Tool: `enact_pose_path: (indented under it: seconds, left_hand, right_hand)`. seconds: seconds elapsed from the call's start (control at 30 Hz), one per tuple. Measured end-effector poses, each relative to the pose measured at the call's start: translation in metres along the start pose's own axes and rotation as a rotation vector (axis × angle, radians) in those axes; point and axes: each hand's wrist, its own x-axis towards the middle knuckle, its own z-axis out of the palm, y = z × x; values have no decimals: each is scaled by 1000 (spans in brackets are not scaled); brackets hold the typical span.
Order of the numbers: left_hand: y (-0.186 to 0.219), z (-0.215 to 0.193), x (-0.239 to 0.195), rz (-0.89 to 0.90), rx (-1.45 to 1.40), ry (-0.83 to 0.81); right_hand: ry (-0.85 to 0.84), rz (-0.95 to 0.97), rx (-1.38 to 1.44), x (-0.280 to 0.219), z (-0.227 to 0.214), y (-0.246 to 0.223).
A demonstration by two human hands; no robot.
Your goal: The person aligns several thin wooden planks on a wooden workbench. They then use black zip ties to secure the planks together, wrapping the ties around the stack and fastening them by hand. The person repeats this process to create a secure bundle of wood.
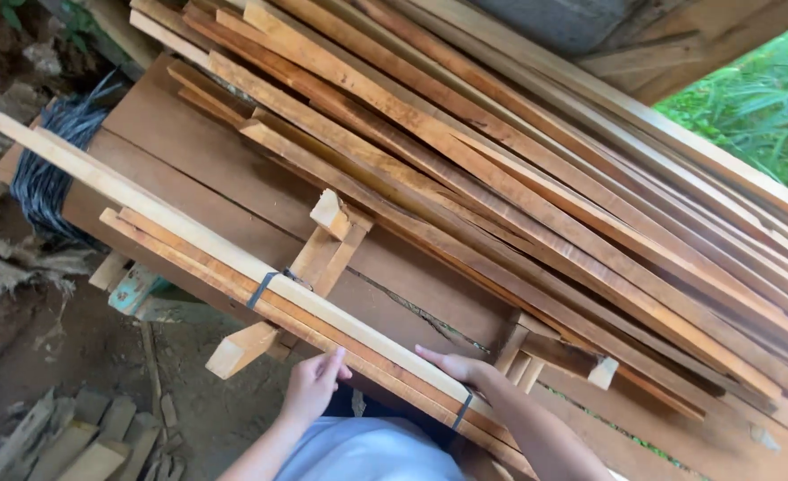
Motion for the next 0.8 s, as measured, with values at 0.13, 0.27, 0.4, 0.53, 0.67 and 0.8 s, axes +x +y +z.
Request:
enact_pose_path:
  seconds: [0.13, 0.27, 0.4, 0.53, 0.67, 0.8]
  left_hand:
    - [3, 7, -1, -323, -107, -164]
    - [22, 22, 2, -450, -644, -201]
    - [74, 32, -14, -583, -1013, 16]
    - [55, 45, -5, -442, -1084, -20]
    - [74, 47, -9, -269, -1073, -100]
    - [79, 31, -26, -110, -1059, -195]
  right_hand:
    - [-115, -26, -39, 21, -4, -15]
    - [-177, 63, -60, 12, -5, -29]
    - [-125, -26, -18, -23, -15, -35]
    - [165, -6, -243, -114, -30, -71]
    - [578, -102, -337, -176, -27, -82]
    - [718, -64, -451, -218, -16, -91]
